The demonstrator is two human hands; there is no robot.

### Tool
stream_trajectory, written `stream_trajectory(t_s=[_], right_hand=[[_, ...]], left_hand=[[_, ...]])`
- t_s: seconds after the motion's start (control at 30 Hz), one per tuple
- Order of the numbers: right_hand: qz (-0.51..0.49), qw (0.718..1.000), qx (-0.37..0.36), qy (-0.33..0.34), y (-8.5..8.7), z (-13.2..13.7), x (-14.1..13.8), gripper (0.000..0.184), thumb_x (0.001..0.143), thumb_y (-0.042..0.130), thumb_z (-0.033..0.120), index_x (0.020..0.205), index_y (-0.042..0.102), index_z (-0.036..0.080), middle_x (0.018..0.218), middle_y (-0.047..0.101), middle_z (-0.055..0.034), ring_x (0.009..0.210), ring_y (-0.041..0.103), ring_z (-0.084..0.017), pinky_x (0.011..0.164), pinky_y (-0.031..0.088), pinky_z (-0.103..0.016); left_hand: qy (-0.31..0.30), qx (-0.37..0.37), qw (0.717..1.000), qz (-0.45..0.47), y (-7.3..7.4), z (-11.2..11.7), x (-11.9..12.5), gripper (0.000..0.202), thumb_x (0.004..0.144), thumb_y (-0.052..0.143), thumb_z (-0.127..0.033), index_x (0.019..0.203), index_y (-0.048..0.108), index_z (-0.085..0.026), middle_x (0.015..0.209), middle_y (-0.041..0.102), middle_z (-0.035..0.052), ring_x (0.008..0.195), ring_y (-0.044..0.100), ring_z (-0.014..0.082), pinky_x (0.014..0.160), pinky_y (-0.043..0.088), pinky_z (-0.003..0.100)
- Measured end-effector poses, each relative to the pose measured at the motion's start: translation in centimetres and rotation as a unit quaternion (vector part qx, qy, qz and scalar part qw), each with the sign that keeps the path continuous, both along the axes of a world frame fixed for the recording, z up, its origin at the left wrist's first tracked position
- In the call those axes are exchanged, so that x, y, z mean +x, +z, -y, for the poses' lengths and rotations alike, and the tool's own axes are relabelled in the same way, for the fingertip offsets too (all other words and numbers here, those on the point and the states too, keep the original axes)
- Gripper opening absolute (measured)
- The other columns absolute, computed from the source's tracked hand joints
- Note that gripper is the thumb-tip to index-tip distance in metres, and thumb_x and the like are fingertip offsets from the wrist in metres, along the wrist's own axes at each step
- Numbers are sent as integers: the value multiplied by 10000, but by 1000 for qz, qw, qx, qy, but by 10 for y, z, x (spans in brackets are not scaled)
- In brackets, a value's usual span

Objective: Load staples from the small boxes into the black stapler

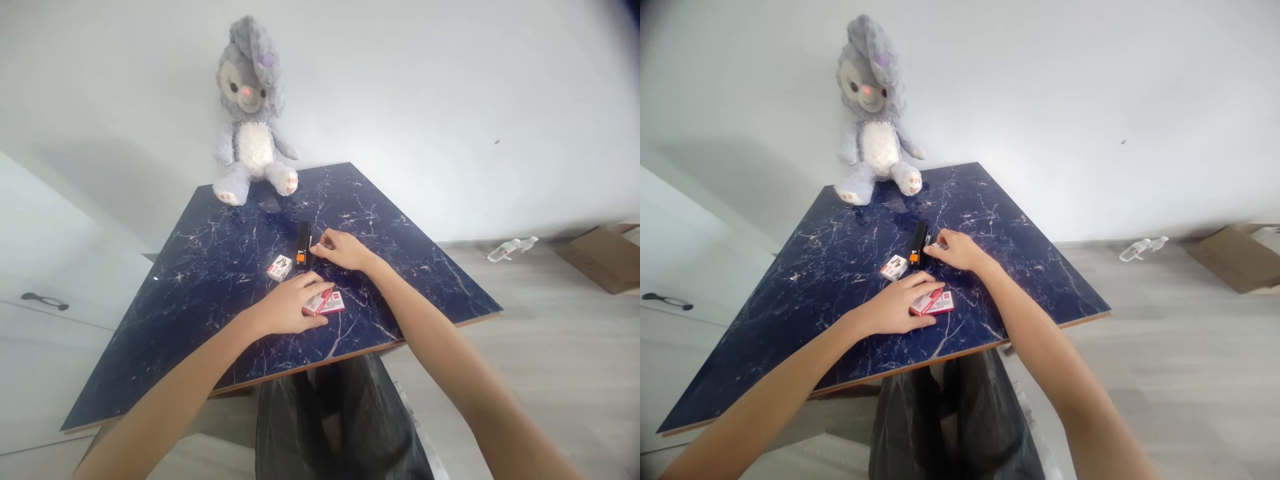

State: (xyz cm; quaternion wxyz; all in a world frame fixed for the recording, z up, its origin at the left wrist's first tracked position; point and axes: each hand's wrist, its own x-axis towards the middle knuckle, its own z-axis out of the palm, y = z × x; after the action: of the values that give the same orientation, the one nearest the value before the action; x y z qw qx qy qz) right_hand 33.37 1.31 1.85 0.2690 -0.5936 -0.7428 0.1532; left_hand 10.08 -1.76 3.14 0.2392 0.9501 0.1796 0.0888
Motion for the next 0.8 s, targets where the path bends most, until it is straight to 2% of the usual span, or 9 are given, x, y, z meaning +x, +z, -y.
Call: stream_trajectory(t_s=[0.17, 0.33, 0.43, 0.5, 0.53, 0.6, 0.67, 0.73, 0.8], right_hand=[[2, 1000, 1, 0, 1, 0, 0, 408, 905, 542, 588, 957, 586, 186, 926, 670, -61, 817, 603, -200, 713, 399, -289], [5, 1000, -1, 3, 0, 0, 0, 412, 902, 540, 591, 957, 587, 186, 920, 671, -58, 806, 600, -197, 715, 401, -290], [3, 1000, 6, -3, -2, -1, -1, 411, 896, 548, 595, 957, 587, 191, 914, 670, -53, 815, 600, -199, 715, 400, -289], [3, 1000, 7, -6, -3, -2, -1, 414, 888, 556, 603, 944, 587, 194, 908, 669, -50, 811, 600, -198, 708, 398, -288], [3, 1000, 5, -7, -3, -2, -1, 418, 885, 558, 607, 940, 587, 194, 906, 669, -49, 807, 600, -197, 704, 397, -287], [5, 1000, 1, -10, -3, -3, -1, 425, 883, 556, 611, 935, 587, 190, 901, 669, -52, 796, 599, -195, 697, 396, -286], [9, 1000, -1, -9, -3, -3, -1, 427, 886, 554, 608, 935, 587, 185, 900, 668, -56, 791, 599, -193, 700, 397, -286], [11, 1000, -1, -8, -2, -2, -1, 422, 888, 556, 602, 936, 587, 183, 896, 667, -57, 787, 598, -192, 705, 399, -287], [12, 1000, -2, -6, -1, -2, -2, 418, 888, 559, 599, 939, 586, 185, 898, 667, -58, 788, 597, -193, 705, 399, -286]], left_hand=[[-52, -20, 998, 14, 0, -1, -2, 693, 815, 719, -310, 1455, 451, -321, 1481, 468, 71, 1353, 422, 292, 1145, 343, 502], [-51, 29, 995, 80, -15, 4, 11, 413, 879, 586, -164, 1274, 621, -282, 1310, 616, 61, 1194, 549, 231, 1060, 437, 451], [47, 108, 990, 83, -20, 2, 13, 351, 898, 516, -142, 1203, 661, -241, 1242, 641, 85, 1150, 560, 258, 1022, 454, 477], [119, 143, 980, 76, -19, -2, 10, 363, 899, 522, -179, 1241, 638, -222, 1251, 625, 106, 1178, 539, 294, 1029, 441, 510], [133, 142, 978, 73, -17, -4, 7, 395, 895, 545, -217, 1285, 609, -220, 1281, 606, 111, 1205, 524, 307, 1044, 429, 519], [108, 109, 986, 66, -10, -9, 0, 524, 872, 610, -303, 1384, 524, -234, 1386, 536, 111, 1283, 478, 318, 1094, 391, 523], [52, 51, 996, 47, -2, -15, -8, 637, 838, 663, -341, 1437, 459, -266, 1490, 444, 99, 1360, 420, 313, 1138, 351, 512], [-1, -8, 1000, 14, 5, -20, -15, 677, 816, 695, -336, 1444, 444, -304, 1537, 395, 79, 1398, 390, 296, 1150, 346, 489], [-24, -42, 999, -14, 8, -22, -18, 680, 807, 713, -357, 1436, 453, -332, 1545, 391, 62, 1394, 407, 283, 1136, 372, 465]])
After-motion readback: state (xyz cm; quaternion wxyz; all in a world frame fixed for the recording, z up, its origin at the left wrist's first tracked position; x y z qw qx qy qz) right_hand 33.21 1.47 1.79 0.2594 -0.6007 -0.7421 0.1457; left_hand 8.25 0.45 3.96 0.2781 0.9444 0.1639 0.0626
